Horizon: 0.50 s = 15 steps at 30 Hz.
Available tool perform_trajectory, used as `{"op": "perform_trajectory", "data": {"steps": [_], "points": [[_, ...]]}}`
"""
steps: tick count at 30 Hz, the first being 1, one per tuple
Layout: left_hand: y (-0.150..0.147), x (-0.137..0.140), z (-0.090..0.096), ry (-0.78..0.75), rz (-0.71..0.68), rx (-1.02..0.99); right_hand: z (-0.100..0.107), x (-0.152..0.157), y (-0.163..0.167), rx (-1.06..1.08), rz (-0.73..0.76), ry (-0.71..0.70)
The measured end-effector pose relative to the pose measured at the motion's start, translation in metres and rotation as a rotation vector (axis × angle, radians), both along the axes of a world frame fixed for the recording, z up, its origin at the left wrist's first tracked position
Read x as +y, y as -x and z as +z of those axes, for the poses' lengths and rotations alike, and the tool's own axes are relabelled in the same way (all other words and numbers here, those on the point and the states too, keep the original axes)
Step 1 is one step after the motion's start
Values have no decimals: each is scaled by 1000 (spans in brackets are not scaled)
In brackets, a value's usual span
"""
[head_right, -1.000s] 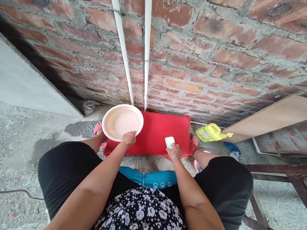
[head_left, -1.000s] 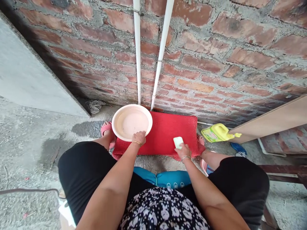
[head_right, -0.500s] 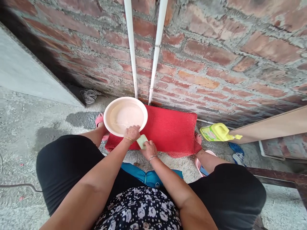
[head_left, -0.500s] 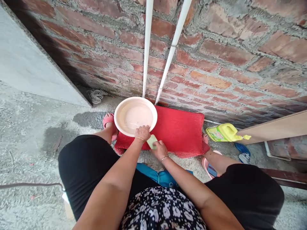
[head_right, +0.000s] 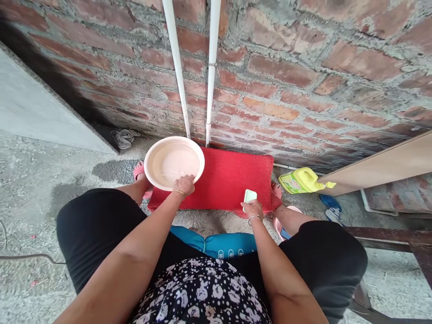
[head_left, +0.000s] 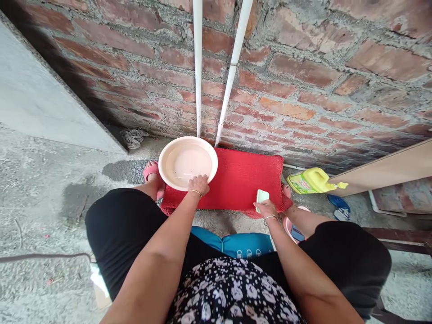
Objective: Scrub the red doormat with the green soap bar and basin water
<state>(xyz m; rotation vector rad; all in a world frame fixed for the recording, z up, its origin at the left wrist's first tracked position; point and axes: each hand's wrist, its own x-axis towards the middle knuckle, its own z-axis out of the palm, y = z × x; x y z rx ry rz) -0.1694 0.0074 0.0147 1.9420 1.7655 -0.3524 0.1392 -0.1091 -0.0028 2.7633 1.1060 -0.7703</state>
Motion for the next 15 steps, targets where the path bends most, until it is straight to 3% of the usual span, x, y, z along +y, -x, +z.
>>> {"op": "perform_trajectory", "data": {"steps": [3,7,11,15], "points": [[2,0,7,49,-17,35,1,2,24,61,94,-61],[12,-5,17,97,2,106,0,1,98,199,478,-148],[22,-12,24,96,-4,149,3,-1,161,215,843,-110],[18,-13,31,123,-27,156,8,-1,169,116,995,-33]]}}
